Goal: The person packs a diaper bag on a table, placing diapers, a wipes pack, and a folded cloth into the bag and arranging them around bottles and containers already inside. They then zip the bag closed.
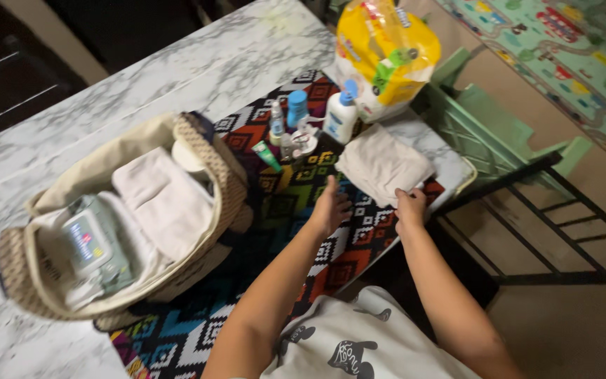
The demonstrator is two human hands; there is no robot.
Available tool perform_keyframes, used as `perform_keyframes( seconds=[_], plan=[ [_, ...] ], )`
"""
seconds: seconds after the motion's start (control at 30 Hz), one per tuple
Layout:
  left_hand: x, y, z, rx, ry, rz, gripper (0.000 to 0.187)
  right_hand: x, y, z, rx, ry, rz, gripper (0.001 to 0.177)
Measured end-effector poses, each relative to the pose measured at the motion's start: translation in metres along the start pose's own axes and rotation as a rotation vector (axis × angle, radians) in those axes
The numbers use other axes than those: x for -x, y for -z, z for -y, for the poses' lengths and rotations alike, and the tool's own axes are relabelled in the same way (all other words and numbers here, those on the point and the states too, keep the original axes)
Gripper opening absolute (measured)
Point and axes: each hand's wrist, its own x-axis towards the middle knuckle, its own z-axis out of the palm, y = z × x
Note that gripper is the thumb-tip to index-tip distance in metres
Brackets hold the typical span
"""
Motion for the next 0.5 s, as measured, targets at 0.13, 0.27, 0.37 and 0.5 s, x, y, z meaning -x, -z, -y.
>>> perform_keyframes(
  seconds=[0.13, 0.27, 0.37, 0.5],
  plan=[
    [-0.013, -0.013, 0.000, 0.236, 0.075, -0.005, 0.106, -0.016, 0.010, 0.002, -0.033, -0.126, 0.119, 0.038],
    [-0.019, -0.027, 0.000, 0.326, 0.088, 0.007, 0.105, -0.027, 0.008, 0.003, -0.085, -0.200, 0.169, 0.037],
    [-0.020, -0.038, 0.001, 0.309, 0.102, 0.040, 0.104, -0.031, 0.008, 0.009, -0.049, -0.216, 0.201, 0.036],
    [-0.024, -0.045, 0.003, 0.254, 0.112, 0.095, 0.099, -0.018, 0.011, 0.029, -0.030, -0.211, 0.260, 0.030]
  ],
)
